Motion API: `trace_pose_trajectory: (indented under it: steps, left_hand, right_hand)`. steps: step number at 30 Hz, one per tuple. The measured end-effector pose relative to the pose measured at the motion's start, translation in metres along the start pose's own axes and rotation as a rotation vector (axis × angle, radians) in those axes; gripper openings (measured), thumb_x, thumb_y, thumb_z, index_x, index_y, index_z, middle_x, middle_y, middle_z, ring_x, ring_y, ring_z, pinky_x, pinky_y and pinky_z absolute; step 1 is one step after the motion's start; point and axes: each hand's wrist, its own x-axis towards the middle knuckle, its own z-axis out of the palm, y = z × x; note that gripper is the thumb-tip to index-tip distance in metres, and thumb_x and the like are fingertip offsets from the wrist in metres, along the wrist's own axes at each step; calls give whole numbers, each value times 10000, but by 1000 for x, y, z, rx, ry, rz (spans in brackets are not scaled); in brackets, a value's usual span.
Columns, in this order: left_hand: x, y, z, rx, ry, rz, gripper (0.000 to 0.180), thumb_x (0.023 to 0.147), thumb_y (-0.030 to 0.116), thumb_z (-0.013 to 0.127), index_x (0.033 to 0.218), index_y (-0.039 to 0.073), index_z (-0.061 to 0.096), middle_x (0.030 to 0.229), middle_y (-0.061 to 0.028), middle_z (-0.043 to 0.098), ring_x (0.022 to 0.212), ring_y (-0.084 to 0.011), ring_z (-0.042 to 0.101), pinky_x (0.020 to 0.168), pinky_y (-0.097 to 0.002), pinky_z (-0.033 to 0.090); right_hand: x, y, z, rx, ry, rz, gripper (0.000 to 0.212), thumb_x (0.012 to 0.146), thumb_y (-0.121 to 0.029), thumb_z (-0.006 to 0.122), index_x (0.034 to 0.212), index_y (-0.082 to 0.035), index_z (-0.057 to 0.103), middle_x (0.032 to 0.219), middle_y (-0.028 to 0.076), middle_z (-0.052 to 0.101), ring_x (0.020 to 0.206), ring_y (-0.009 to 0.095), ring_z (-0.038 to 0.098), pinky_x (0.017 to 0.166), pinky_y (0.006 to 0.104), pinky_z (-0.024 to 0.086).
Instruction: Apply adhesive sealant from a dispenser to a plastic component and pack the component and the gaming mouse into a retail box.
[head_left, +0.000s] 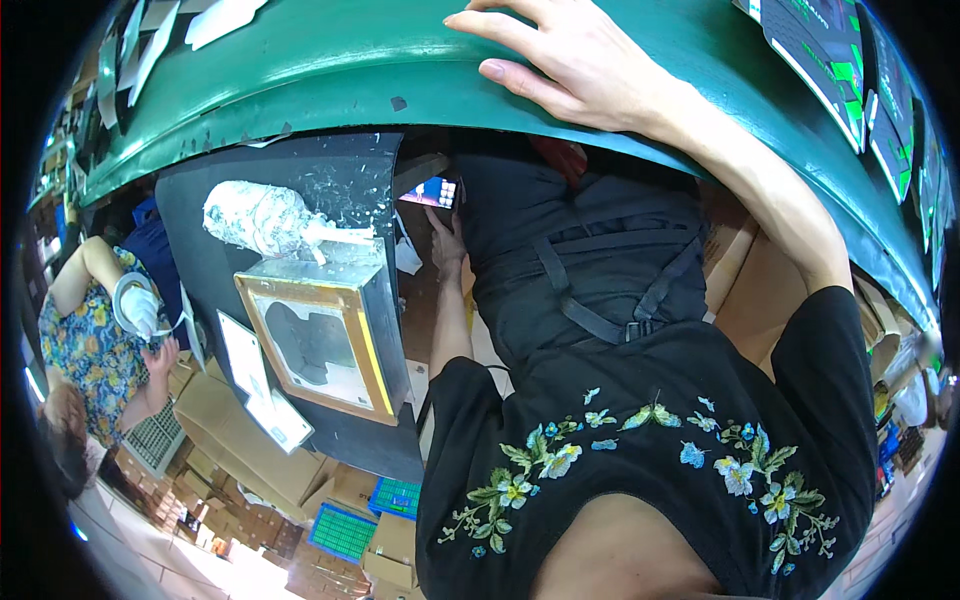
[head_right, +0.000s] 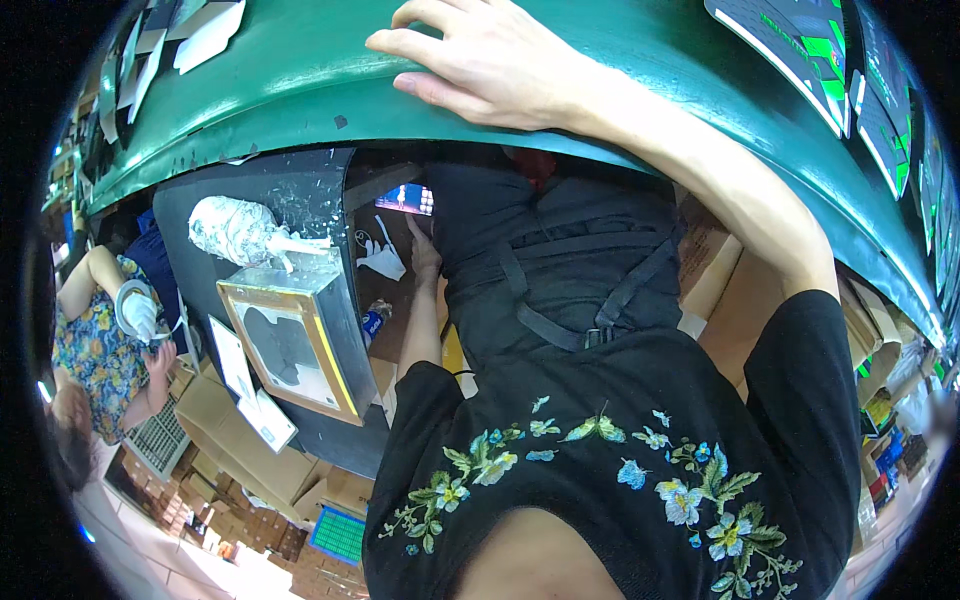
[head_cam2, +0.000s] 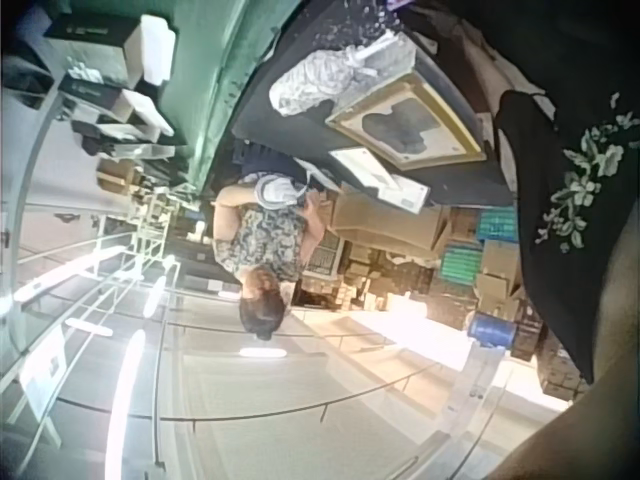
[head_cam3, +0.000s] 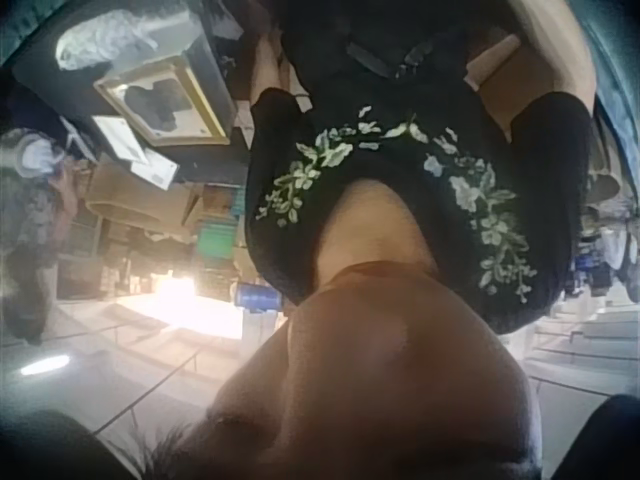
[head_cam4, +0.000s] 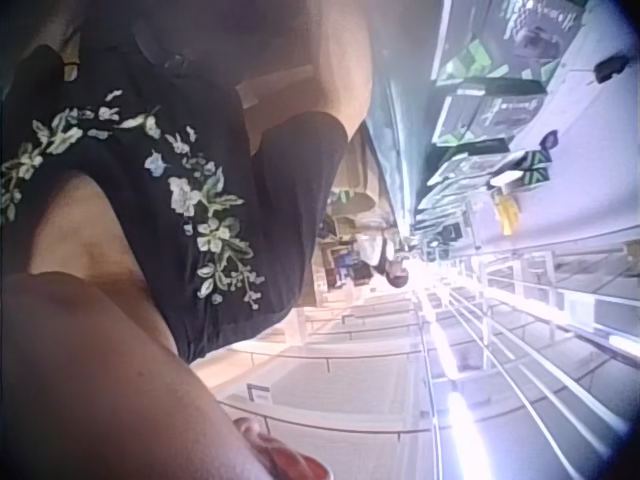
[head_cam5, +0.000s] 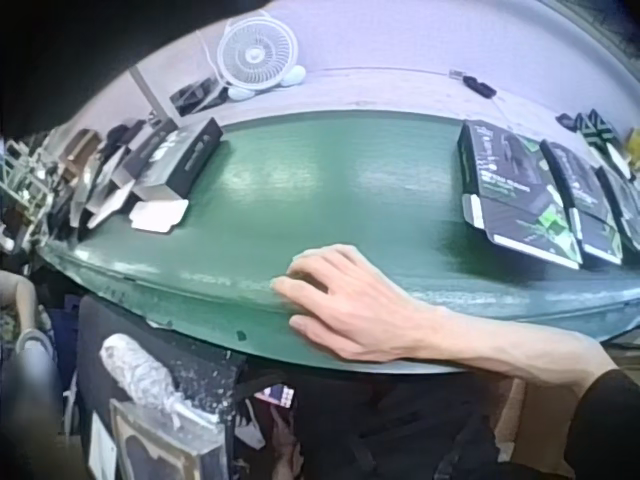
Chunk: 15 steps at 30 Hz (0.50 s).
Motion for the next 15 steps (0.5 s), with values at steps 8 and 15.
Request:
trace_pose_trajectory:
  steps: [8, 15]
  left_hand:
    - [11, 3, -5, 11, -47, -10, 803, 979, 577, 401, 1556, 250, -52, 1219, -321, 601, 1120, -489, 590, 956, -564, 455]
    - [32, 8, -20, 21, -25, -81, 808, 972, 573, 403, 1552, 264, -67, 1194, -335, 609, 1116, -510, 581, 979, -574, 435]
  right_hand:
    - [-2, -1, -4, -27, -23, 28, 378, 911, -224, 593, 1213, -6, 526, 1105, 183, 524, 1073, 327, 516, 956, 432, 389]
    - [-3, -1, 0, -57, 36, -1, 363, 906, -230, 599, 1187, -8, 536, 1086, 175, 526, 1058, 322, 517, 936, 427, 391]
